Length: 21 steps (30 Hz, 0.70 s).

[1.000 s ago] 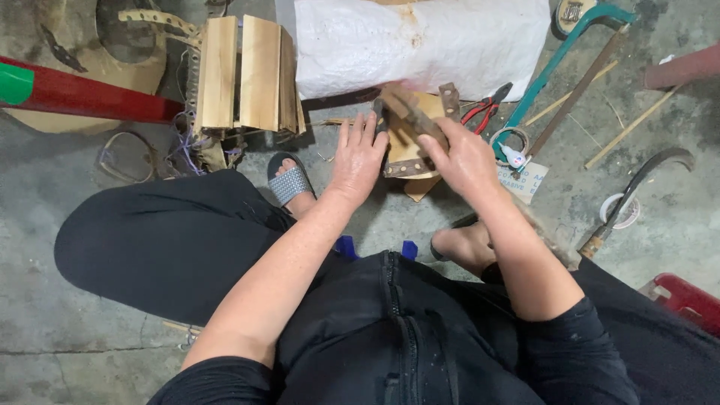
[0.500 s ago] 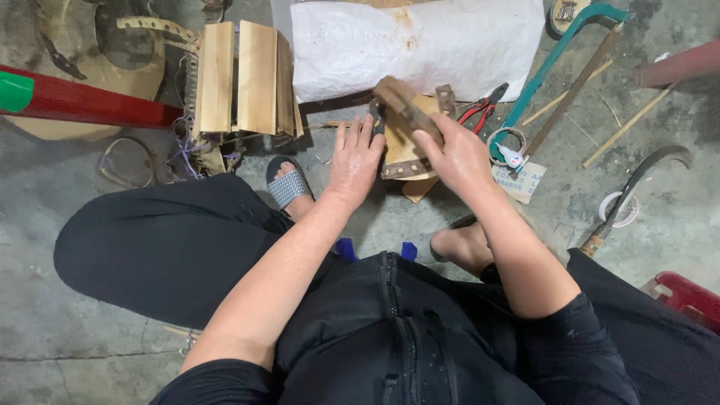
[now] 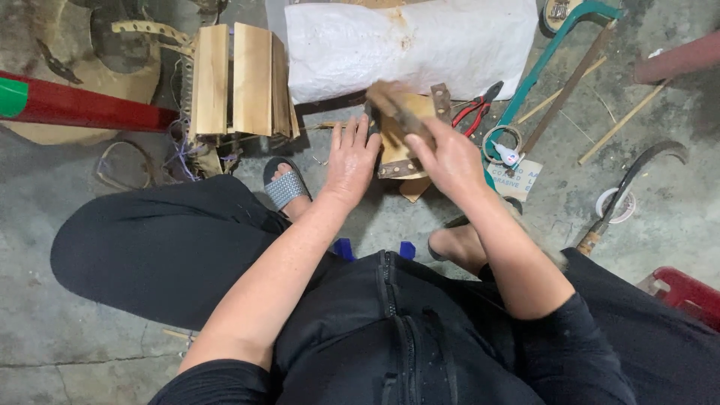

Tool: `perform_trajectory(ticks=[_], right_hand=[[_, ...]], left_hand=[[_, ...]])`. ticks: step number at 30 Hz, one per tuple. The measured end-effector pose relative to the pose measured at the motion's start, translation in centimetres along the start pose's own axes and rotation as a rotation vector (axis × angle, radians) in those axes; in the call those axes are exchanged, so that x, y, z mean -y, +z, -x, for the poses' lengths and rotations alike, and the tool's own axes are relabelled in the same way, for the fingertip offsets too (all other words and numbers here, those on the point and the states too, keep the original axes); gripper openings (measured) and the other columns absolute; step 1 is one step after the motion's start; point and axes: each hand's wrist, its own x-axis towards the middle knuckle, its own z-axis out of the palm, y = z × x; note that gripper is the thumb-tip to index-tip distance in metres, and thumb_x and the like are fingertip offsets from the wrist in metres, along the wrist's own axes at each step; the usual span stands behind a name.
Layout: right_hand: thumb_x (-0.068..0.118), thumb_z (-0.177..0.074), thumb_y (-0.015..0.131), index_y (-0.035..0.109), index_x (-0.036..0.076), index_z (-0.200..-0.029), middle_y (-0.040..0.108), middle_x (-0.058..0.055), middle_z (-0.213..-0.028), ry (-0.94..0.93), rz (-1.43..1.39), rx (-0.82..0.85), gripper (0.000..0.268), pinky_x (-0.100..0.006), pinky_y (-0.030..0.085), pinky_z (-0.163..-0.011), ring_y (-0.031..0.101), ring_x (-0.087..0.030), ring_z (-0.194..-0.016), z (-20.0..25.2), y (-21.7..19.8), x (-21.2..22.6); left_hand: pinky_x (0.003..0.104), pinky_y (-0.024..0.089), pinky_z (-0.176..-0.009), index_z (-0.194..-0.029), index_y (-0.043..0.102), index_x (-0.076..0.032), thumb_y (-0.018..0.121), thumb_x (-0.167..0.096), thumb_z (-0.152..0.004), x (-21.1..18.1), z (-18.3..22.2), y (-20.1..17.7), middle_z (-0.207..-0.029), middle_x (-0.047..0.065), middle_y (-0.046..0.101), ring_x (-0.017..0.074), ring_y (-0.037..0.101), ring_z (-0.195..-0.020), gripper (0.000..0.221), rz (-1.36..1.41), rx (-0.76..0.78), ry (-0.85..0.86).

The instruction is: Assembling parts of a musical instrument by applying glue and hammering components together while sitting on the floor.

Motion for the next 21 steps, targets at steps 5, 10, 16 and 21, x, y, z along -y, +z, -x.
perform_trajectory(ticks=[5, 10, 16, 21], right_hand=[[0.05, -0.106, 0.057, 0.063, 0.012, -0.136, 0.073, -0.023, -0.114, 0.141, 0.133, 0.158, 0.049, -0.056, 0.053, -0.094, 0.068, -0.044, -0.11, 0.2, -0.1, 0.2], [0.039, -0.106, 0.063, 0.068, 0.013, -0.132, 0.074, -0.022, -0.106, 0.129, -0.041, 0.001, 0.037, -0.056, 0.055, -0.088, 0.069, -0.046, -0.103, 1.4, -1.8, 0.3], [0.037, -0.107, 0.065, 0.067, 0.015, -0.133, 0.073, -0.021, -0.105, 0.158, -0.136, -0.123, 0.034, -0.053, 0.055, -0.085, 0.069, -0.044, -0.102, 3.3, -3.8, -0.6], [0.034, -0.107, 0.065, 0.066, 0.009, -0.134, 0.071, -0.024, -0.102, 0.128, -0.16, -0.148, 0.037, -0.054, 0.053, -0.077, 0.069, -0.045, -0.096, 5.1, -4.1, -1.1]], left_hand=[[0.058, 0.043, -0.109, -0.095, 0.066, -0.015, 0.073, -0.022, -0.093, 0.0, -0.1, 0.0, -0.123, 0.019, 0.071, 0.0371, 0.066, -0.118, 0.01, -0.006, -0.016, -0.006], [0.061, 0.038, -0.111, -0.096, 0.068, -0.014, 0.076, -0.019, -0.092, -0.1, -0.2, -1.2, -0.128, 0.019, 0.07, 0.0399, 0.062, -0.124, 0.01, 0.068, 0.102, -0.07], [0.068, 0.022, -0.117, -0.108, 0.075, -0.02, 0.082, -0.017, -0.08, 0.0, -1.9, -4.0, -0.143, 0.012, 0.064, 0.042, 0.044, -0.143, 0.029, 0.128, 0.419, -0.2], [0.069, 0.017, -0.118, -0.115, 0.077, -0.024, 0.088, -0.019, -0.077, 0.9, -2.6, -5.1, -0.144, 0.012, 0.059, 0.0411, 0.038, -0.145, 0.04, 0.169, 0.583, -0.24]])
